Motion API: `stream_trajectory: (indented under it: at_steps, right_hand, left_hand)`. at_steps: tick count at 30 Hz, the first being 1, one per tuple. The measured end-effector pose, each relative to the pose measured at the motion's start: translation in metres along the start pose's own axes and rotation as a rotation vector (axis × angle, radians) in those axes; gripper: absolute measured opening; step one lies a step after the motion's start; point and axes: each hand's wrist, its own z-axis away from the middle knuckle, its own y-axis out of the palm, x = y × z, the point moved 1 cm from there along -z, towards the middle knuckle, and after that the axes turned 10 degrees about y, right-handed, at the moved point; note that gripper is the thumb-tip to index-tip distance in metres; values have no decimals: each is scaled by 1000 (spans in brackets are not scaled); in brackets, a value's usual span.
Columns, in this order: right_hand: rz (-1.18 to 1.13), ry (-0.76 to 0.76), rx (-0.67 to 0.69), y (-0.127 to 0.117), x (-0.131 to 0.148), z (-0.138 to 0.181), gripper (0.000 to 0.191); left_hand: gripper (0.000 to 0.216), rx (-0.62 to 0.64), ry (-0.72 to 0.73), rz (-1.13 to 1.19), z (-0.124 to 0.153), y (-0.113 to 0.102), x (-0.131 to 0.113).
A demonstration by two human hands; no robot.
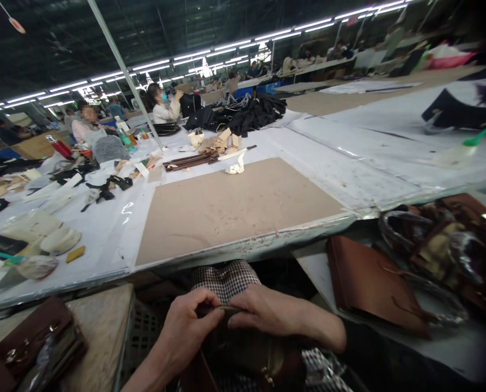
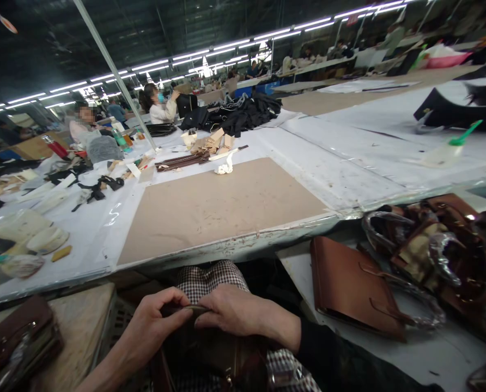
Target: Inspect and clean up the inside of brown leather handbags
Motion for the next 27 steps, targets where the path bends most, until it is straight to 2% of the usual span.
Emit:
stream_trajectory:
  at_steps: [3,7,11,13,15,17,22,27]
  right_hand:
    - [99,-42,-38,6,0,-13,25]
    - [-123,-60,50,7,-6,-17,30]
    - [-329,24,177,4,-12,-17,32]
    - [-367,59,228,4,-13,-18,32]
    - [-373,95,256,3,-12,-20,32]
    - [-356,98,256,2,-10,-20,32]
    - [-326,-25,224,-9,-12,1,25]
    - [-298,184,80,-5,-29,36,21]
  left_hand:
    - [12,2,-12,16,1,0,3]
    - [6,8,20,36,-3,-5,4]
    - [12,155,92,112,-10,-15,-2]
    - [22,232,62,149,-12,-20,-7]
    - [26,255,29,144,-14,-21,-11]
    - [20,253,44,96,-14,-20,-13]
    - [11,158,138,-87,-10,-13,-4]
    - [17,79,110,-119,-7,-5,10]
